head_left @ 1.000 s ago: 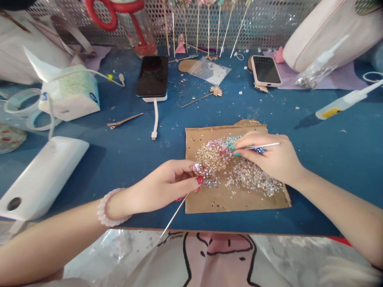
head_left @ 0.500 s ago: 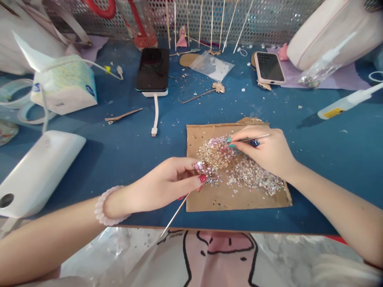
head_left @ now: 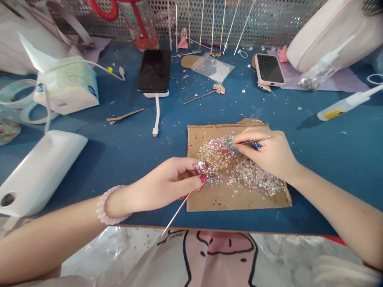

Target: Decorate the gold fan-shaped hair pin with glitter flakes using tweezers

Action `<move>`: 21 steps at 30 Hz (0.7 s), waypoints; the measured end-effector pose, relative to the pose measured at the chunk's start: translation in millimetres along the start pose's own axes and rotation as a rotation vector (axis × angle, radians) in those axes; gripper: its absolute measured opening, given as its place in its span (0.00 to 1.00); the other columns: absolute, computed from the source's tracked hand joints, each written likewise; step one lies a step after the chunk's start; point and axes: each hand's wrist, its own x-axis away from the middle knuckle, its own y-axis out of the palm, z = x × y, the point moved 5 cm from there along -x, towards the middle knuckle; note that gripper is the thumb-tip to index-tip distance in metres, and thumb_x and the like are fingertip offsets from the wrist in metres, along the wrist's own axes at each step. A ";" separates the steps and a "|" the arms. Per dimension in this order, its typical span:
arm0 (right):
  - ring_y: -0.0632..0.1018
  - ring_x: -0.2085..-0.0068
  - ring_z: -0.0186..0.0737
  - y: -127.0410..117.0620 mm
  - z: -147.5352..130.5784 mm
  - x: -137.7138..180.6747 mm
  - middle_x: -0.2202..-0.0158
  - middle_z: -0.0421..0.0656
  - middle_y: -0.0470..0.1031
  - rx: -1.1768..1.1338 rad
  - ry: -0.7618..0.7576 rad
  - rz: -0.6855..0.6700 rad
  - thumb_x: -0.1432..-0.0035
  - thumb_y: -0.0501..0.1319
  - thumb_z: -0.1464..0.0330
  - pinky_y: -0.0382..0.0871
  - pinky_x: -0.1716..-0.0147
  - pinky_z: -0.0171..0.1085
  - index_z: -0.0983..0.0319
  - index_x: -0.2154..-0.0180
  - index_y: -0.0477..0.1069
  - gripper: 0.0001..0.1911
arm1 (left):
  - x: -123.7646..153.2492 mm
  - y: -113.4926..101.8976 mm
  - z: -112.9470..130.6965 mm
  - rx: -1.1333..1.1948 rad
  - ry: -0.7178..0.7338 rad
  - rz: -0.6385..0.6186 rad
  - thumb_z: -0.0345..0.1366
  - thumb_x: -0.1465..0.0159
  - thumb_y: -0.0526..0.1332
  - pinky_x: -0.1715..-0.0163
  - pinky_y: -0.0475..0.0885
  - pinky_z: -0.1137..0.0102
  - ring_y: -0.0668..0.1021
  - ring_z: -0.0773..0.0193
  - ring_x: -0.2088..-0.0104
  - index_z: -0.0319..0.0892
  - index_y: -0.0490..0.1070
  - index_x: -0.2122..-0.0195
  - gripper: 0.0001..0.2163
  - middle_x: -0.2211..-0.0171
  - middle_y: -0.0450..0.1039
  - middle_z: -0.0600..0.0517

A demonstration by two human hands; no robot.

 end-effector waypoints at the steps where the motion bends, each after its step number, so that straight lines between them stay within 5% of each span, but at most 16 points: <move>1: 0.79 0.67 0.35 -0.4 0.0 0.2 0.69 0.40 0.79 0.015 -0.002 0.000 0.42 0.61 0.69 0.72 0.65 0.37 0.59 0.69 0.75 0.05 | -0.1 0.0 0.0 -0.001 -0.001 -0.004 0.34 0.34 0.55 0.81 0.59 0.80 0.62 0.75 0.79 0.36 0.67 0.70 0.09 0.78 0.61 0.58; 21: 0.79 0.67 0.37 -0.5 0.1 1.2 0.69 0.40 0.79 0.035 0.006 0.027 0.42 0.61 0.68 0.72 0.65 0.38 0.58 0.69 0.75 0.05 | 0.3 2.9 4.6 0.022 -0.046 -0.005 0.32 0.34 0.53 0.79 0.59 0.79 0.61 0.74 0.78 0.36 0.67 0.69 0.08 0.77 0.59 0.58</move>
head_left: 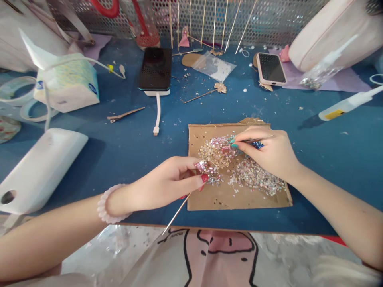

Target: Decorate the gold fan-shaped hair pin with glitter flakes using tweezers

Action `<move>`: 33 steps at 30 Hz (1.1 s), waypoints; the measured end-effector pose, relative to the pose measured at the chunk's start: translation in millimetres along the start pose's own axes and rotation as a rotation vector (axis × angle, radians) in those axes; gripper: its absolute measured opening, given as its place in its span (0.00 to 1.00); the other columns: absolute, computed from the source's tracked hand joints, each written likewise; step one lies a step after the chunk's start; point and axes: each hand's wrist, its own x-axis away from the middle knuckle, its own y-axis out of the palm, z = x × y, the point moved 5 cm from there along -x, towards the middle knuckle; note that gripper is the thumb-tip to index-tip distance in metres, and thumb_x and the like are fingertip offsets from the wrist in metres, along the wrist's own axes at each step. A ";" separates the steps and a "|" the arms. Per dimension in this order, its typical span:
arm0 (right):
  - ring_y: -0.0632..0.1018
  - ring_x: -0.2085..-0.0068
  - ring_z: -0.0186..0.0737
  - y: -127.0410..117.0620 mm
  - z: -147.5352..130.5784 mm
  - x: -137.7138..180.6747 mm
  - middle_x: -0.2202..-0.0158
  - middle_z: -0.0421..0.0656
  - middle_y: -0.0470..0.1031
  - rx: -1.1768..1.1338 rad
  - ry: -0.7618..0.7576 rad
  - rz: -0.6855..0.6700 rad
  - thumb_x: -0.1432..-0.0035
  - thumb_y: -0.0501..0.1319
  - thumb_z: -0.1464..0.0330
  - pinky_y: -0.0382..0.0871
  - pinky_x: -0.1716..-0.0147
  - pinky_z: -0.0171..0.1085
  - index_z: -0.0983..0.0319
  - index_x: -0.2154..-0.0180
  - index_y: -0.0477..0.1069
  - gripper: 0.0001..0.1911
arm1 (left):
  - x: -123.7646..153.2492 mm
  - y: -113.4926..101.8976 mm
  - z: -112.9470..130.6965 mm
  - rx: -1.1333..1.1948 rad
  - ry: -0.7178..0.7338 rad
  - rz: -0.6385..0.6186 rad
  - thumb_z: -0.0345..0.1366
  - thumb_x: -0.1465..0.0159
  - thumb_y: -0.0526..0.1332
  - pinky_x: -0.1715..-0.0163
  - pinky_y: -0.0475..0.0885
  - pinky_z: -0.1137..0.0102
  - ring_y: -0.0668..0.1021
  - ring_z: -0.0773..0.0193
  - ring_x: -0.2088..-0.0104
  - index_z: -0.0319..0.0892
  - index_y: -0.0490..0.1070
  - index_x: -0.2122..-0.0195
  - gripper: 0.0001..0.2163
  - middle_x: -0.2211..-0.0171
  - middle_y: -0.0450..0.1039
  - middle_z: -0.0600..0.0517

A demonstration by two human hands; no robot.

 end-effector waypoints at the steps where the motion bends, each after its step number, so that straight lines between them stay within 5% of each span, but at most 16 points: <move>1: 0.79 0.67 0.37 0.0 0.2 -0.2 0.69 0.40 0.79 -0.002 0.004 0.000 0.42 0.61 0.68 0.73 0.65 0.38 0.58 0.69 0.75 0.05 | -0.2 0.1 -0.1 -0.001 -0.003 -0.003 0.33 0.34 0.53 0.79 0.59 0.79 0.61 0.74 0.78 0.36 0.67 0.69 0.08 0.77 0.59 0.58; 33: 0.79 0.67 0.36 -2.1 -3.7 0.7 0.68 0.39 0.79 -0.085 0.049 -0.028 0.42 0.61 0.68 0.73 0.66 0.38 0.57 0.69 0.74 0.05 | -0.8 -0.4 -2.5 -0.018 -0.003 -0.020 0.35 0.35 0.55 0.80 0.60 0.80 0.62 0.73 0.79 0.38 0.66 0.70 0.08 0.77 0.60 0.58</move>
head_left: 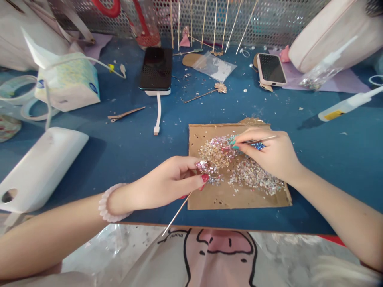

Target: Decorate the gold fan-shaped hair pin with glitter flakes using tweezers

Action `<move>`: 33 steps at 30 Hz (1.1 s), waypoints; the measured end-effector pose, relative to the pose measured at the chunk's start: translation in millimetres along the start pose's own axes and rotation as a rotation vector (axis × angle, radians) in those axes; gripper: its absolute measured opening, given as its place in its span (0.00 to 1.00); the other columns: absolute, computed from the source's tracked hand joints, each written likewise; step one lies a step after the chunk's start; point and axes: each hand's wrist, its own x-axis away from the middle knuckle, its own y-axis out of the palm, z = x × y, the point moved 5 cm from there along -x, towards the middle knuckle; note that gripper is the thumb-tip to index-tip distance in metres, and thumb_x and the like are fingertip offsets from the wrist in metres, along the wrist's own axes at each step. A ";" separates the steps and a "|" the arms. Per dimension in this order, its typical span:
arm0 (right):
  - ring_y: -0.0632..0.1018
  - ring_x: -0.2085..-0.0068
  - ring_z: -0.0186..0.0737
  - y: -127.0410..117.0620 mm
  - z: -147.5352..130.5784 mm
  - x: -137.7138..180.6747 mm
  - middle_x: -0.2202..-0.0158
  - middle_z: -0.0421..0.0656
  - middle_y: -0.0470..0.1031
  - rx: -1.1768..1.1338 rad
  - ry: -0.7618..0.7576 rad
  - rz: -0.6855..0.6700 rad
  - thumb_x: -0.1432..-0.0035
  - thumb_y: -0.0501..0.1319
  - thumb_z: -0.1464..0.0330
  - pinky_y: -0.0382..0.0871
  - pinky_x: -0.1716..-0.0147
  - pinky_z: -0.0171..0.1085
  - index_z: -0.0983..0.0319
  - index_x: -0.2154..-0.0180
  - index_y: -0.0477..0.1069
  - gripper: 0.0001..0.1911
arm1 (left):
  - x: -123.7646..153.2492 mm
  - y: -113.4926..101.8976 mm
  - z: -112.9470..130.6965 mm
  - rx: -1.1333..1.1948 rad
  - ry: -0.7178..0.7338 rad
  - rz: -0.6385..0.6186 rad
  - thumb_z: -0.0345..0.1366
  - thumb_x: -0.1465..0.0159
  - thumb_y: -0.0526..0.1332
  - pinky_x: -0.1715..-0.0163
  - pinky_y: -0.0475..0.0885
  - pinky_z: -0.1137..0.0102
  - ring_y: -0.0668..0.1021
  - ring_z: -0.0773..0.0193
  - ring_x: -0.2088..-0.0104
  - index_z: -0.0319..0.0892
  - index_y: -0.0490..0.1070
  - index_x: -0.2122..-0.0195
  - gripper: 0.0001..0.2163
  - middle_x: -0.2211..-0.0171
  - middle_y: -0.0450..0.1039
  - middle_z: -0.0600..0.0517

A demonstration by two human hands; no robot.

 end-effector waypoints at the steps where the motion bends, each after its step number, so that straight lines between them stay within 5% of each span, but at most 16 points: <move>1: 0.79 0.67 0.36 -1.9 -2.1 1.0 0.68 0.39 0.79 -0.009 -0.006 0.013 0.41 0.61 0.69 0.73 0.66 0.38 0.57 0.69 0.74 0.05 | 0.0 -0.1 -0.3 -0.003 -0.005 -0.001 0.36 0.35 0.55 0.80 0.60 0.80 0.62 0.74 0.79 0.38 0.66 0.70 0.08 0.78 0.60 0.58; 10: 0.79 0.65 0.36 -11.2 -39.3 13.8 0.70 0.37 0.78 -0.225 -0.137 0.118 0.45 0.64 0.74 0.74 0.63 0.38 0.56 0.67 0.73 0.06 | 0.8 3.2 -3.8 0.015 -0.056 -0.045 0.34 0.35 0.54 0.81 0.62 0.80 0.65 0.76 0.81 0.38 0.65 0.71 0.08 0.75 0.64 0.57; 16: 0.79 0.68 0.39 -6.0 -58.5 20.8 0.69 0.38 0.79 -0.311 -0.259 0.073 0.47 0.64 0.78 0.76 0.64 0.43 0.55 0.63 0.73 0.13 | 1.5 7.8 -3.1 0.028 -0.081 -0.105 0.30 0.36 0.55 0.80 0.64 0.81 0.66 0.77 0.82 0.39 0.65 0.68 0.04 0.74 0.67 0.58; 33: 0.79 0.67 0.38 -2.3 -67.5 22.2 0.68 0.42 0.79 -0.218 -0.320 0.021 0.47 0.64 0.77 0.76 0.64 0.40 0.60 0.65 0.74 0.07 | 2.9 10.2 -3.8 -0.039 -0.118 -0.125 0.30 0.37 0.55 0.79 0.66 0.81 0.68 0.77 0.81 0.39 0.67 0.70 0.05 0.73 0.70 0.57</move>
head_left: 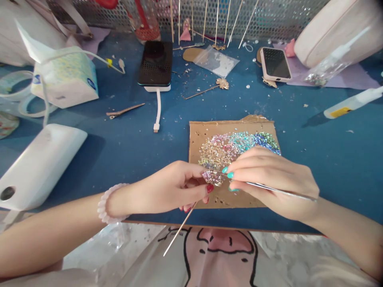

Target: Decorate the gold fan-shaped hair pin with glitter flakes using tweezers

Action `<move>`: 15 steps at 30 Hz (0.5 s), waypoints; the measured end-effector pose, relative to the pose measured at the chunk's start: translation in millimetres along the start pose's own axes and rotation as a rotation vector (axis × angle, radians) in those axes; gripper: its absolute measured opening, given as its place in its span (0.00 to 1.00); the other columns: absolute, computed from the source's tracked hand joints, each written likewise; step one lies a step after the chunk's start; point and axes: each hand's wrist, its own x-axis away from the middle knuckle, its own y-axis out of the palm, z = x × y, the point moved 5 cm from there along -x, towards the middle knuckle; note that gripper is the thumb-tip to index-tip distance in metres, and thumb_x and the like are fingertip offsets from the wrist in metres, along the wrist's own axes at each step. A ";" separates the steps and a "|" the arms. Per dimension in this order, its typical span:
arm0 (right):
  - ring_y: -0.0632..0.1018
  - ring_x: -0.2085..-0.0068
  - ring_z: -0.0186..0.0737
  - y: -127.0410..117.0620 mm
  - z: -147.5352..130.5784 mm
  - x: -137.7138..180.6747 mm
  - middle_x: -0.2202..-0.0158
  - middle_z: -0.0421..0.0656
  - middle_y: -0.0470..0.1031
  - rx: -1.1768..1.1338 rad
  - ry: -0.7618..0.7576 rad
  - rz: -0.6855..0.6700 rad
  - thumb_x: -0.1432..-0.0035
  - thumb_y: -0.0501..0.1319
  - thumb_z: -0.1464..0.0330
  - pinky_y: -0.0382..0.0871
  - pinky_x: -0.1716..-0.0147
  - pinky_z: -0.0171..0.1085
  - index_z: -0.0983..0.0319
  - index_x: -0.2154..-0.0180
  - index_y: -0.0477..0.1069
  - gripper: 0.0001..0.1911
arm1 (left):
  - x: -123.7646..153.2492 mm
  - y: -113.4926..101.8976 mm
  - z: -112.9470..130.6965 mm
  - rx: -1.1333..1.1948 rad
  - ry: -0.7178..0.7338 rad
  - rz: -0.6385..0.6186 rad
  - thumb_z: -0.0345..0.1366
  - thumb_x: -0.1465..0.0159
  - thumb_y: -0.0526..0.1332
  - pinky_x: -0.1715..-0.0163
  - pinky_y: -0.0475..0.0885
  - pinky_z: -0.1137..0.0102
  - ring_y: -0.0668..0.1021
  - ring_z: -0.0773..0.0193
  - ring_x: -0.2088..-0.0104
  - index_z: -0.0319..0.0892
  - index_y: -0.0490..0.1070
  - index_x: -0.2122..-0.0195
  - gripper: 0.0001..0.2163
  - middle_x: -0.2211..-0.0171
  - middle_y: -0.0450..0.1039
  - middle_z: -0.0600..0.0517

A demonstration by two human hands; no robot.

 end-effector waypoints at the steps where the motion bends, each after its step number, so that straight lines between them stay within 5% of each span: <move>1: 0.79 0.67 0.38 0.1 -0.1 0.3 0.68 0.42 0.79 0.000 -0.003 -0.001 0.47 0.65 0.77 0.76 0.63 0.40 0.61 0.66 0.74 0.07 | 0.0 0.1 -0.1 -0.004 -0.002 -0.004 0.30 0.37 0.55 0.79 0.66 0.81 0.68 0.77 0.81 0.39 0.67 0.70 0.05 0.73 0.70 0.57; 15: 0.78 0.65 0.36 2.0 0.2 1.8 0.68 0.44 0.78 0.009 -0.017 -0.004 0.46 0.65 0.78 0.74 0.62 0.40 0.65 0.66 0.72 0.05 | -1.3 -1.8 -1.5 -0.052 -0.003 -0.037 0.28 0.36 0.53 0.78 0.67 0.81 0.69 0.76 0.80 0.39 0.67 0.69 0.05 0.73 0.69 0.57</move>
